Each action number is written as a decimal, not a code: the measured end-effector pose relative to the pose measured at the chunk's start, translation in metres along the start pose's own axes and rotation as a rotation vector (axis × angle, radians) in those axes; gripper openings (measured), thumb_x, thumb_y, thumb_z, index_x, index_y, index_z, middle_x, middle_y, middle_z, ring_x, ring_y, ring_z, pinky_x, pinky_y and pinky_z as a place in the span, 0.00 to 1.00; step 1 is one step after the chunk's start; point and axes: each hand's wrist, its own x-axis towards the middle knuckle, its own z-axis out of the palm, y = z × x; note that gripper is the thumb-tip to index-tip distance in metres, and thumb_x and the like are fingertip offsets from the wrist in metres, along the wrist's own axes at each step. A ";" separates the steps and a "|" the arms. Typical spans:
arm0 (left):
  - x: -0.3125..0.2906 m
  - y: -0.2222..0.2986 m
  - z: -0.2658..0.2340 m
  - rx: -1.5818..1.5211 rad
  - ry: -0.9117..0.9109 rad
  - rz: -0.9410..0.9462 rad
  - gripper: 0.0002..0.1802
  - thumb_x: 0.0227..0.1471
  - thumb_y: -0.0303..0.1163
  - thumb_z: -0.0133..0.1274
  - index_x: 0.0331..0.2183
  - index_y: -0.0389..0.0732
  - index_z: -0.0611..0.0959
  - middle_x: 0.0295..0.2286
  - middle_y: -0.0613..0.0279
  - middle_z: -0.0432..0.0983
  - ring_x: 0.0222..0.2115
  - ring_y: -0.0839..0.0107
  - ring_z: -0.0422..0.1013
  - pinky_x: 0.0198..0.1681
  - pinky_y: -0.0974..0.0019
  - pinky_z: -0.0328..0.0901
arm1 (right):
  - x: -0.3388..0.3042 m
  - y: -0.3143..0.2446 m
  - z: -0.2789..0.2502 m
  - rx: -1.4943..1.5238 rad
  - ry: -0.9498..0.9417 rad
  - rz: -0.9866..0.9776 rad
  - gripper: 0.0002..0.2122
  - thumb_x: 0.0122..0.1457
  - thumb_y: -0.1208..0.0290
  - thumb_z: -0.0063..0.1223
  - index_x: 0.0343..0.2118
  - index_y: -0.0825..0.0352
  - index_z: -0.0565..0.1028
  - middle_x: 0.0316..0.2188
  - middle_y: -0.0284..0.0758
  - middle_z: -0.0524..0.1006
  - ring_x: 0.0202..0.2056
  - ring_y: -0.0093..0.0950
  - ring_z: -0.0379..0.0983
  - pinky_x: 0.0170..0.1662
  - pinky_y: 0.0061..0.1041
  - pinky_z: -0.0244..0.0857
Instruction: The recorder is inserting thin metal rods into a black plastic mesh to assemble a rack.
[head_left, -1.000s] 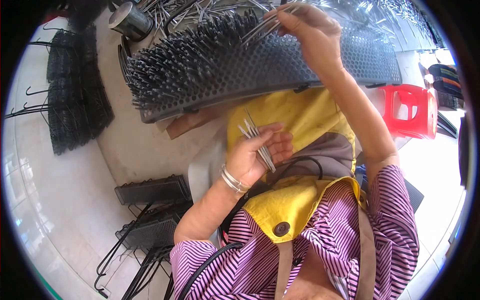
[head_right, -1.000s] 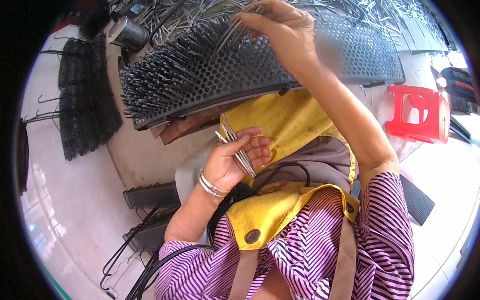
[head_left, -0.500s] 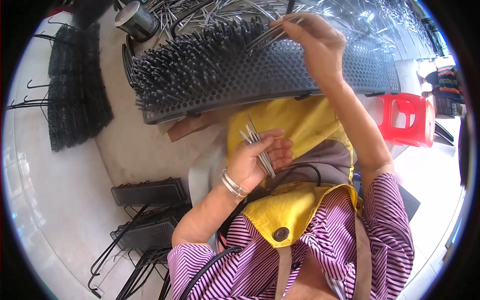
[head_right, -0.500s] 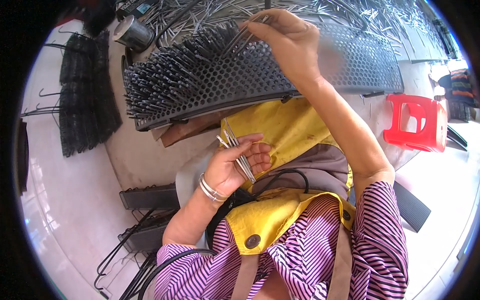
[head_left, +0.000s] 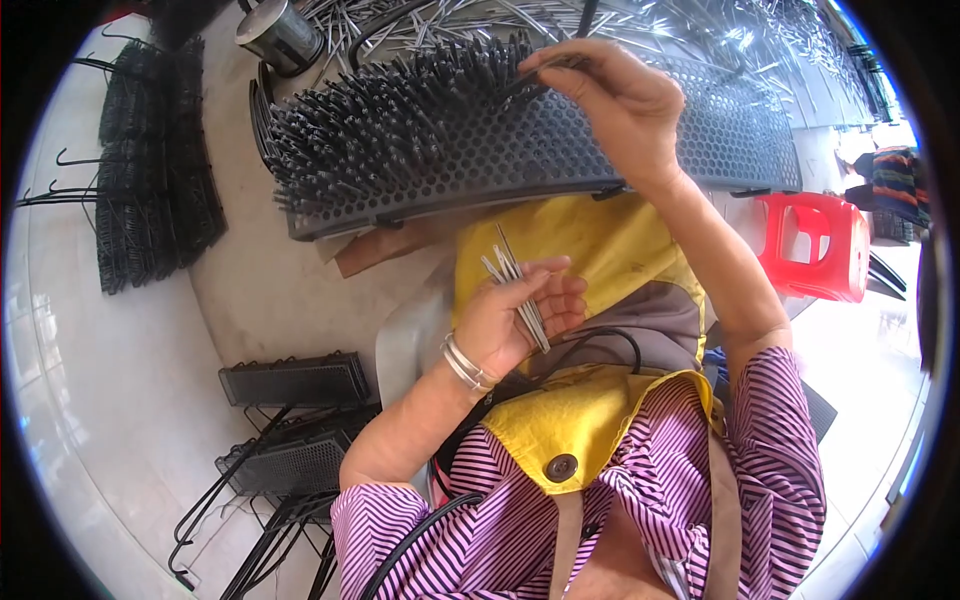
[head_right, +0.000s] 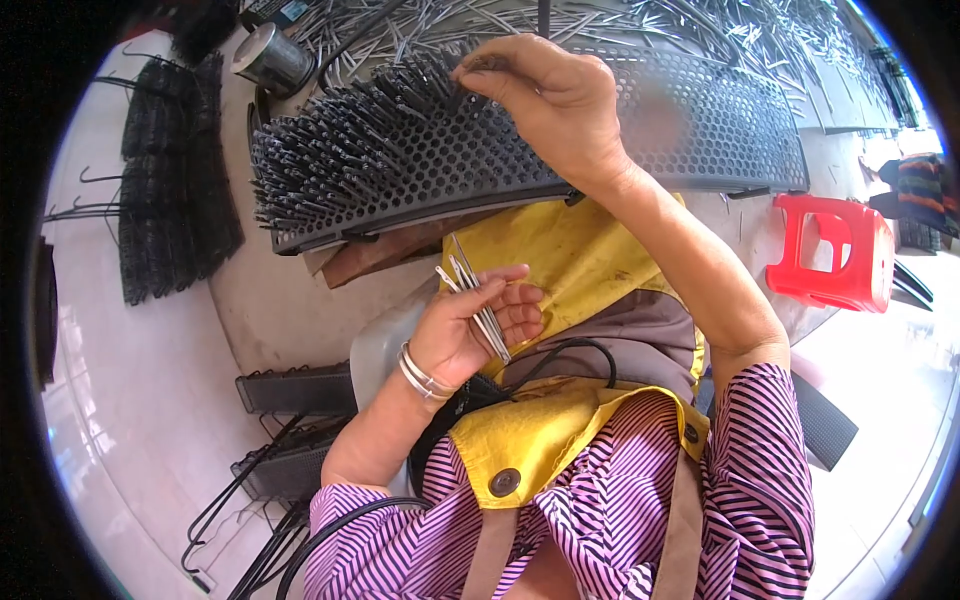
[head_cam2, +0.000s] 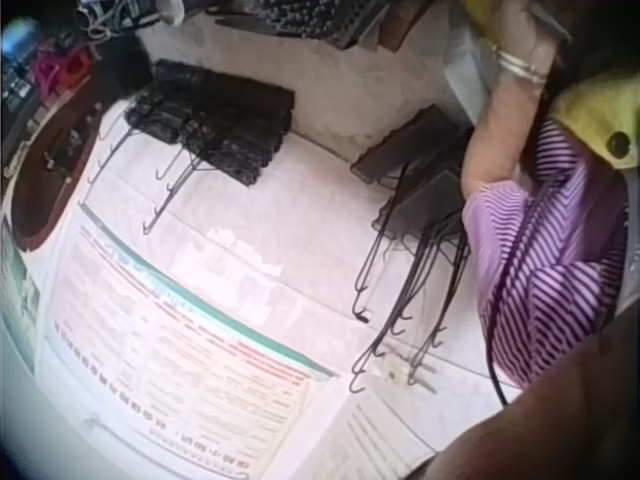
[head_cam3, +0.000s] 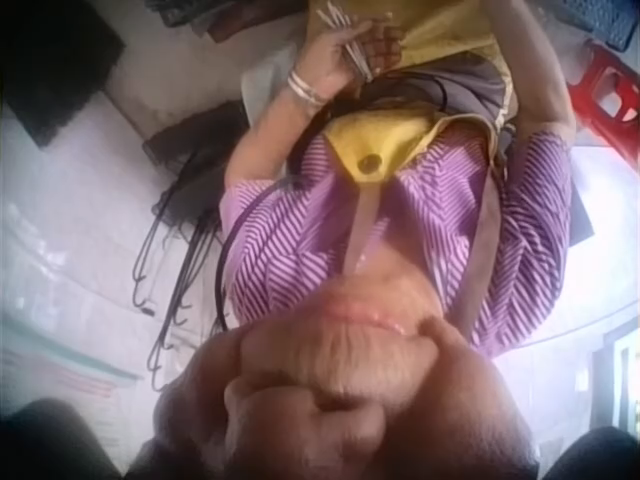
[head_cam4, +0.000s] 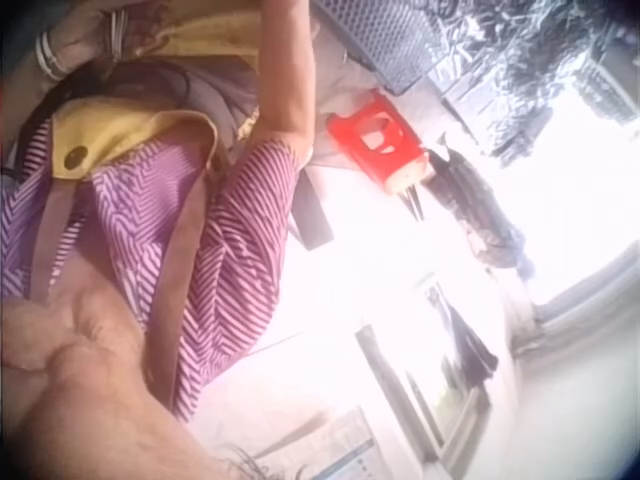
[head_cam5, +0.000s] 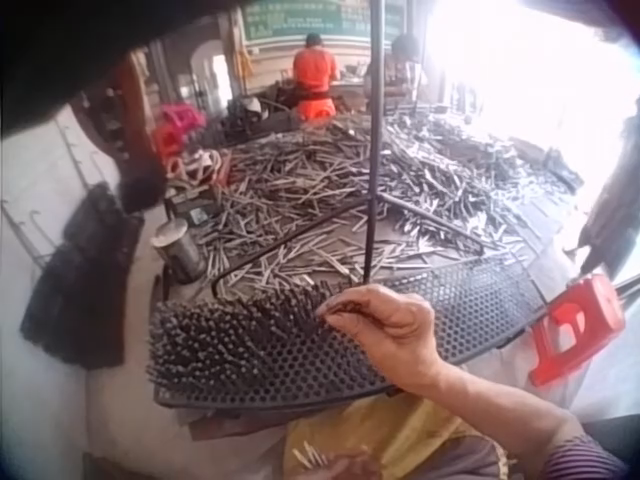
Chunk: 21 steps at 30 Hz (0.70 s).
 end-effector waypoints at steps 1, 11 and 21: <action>0.000 0.000 0.000 -0.001 0.003 0.001 0.17 0.52 0.31 0.41 0.43 0.33 0.67 0.35 0.49 0.70 0.34 0.61 0.69 0.42 0.59 0.64 | 0.000 0.000 0.001 0.006 -0.011 -0.005 0.05 0.46 0.78 0.53 0.28 0.68 0.75 0.23 0.31 0.76 0.25 0.14 0.71 0.29 0.12 0.64; -0.001 -0.001 0.002 -0.046 0.014 0.006 0.15 0.50 0.29 0.43 0.41 0.33 0.70 0.33 0.49 0.71 0.32 0.61 0.70 0.38 0.59 0.65 | 0.009 -0.005 0.002 -0.154 -0.216 -0.136 0.06 0.48 0.81 0.50 0.31 0.71 0.73 0.27 0.32 0.76 0.30 0.16 0.72 0.35 0.13 0.65; -0.002 0.002 0.000 0.005 -0.015 0.014 0.17 0.51 0.31 0.42 0.43 0.34 0.68 0.35 0.51 0.70 0.34 0.62 0.69 0.42 0.59 0.64 | 0.022 -0.002 -0.005 -0.151 -0.264 -0.027 0.06 0.49 0.80 0.49 0.31 0.72 0.73 0.27 0.33 0.76 0.30 0.19 0.73 0.35 0.15 0.67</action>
